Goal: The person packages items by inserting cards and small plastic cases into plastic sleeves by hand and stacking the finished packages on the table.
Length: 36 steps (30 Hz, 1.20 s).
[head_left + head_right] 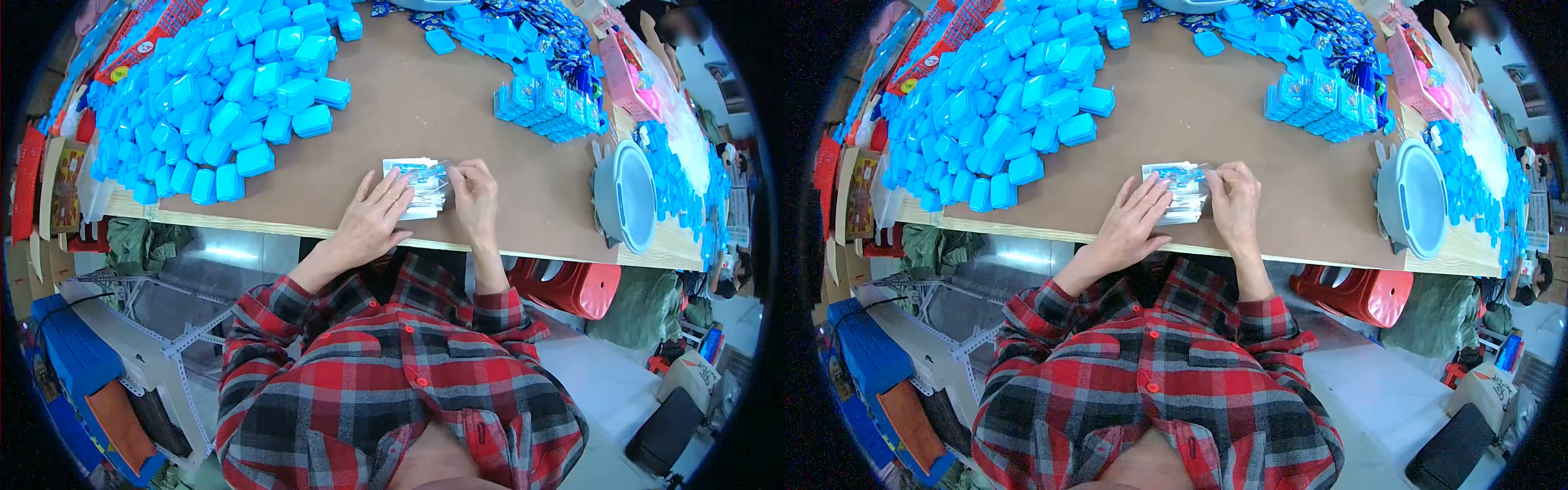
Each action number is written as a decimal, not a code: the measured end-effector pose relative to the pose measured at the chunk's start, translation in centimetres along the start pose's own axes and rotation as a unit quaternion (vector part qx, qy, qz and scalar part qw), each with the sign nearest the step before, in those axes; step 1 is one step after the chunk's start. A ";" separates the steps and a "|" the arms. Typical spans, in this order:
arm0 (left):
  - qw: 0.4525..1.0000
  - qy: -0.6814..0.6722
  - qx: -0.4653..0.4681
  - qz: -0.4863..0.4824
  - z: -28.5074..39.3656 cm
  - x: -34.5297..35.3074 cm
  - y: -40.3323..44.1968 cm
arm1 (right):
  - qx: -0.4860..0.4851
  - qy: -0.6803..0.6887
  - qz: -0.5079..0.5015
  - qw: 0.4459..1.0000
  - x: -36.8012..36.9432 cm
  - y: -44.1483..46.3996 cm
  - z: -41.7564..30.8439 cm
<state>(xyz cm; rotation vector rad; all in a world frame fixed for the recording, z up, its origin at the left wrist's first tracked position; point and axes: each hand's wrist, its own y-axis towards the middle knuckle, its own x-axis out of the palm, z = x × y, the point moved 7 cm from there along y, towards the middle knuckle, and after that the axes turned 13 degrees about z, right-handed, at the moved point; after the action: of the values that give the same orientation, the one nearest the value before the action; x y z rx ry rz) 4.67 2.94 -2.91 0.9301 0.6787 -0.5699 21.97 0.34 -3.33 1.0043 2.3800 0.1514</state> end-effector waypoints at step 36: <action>0.870 -0.153 -0.360 0.301 -8.3 -8.9 2.1 | 0.182 0.535 -0.155 0.811 -0.2 -0.6 -3.6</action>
<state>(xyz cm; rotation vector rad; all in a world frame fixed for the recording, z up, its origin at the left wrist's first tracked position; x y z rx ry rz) -2.00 12.46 1.19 0.2891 0.2374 0.1168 19.79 0.11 -0.37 0.7358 3.6972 0.1670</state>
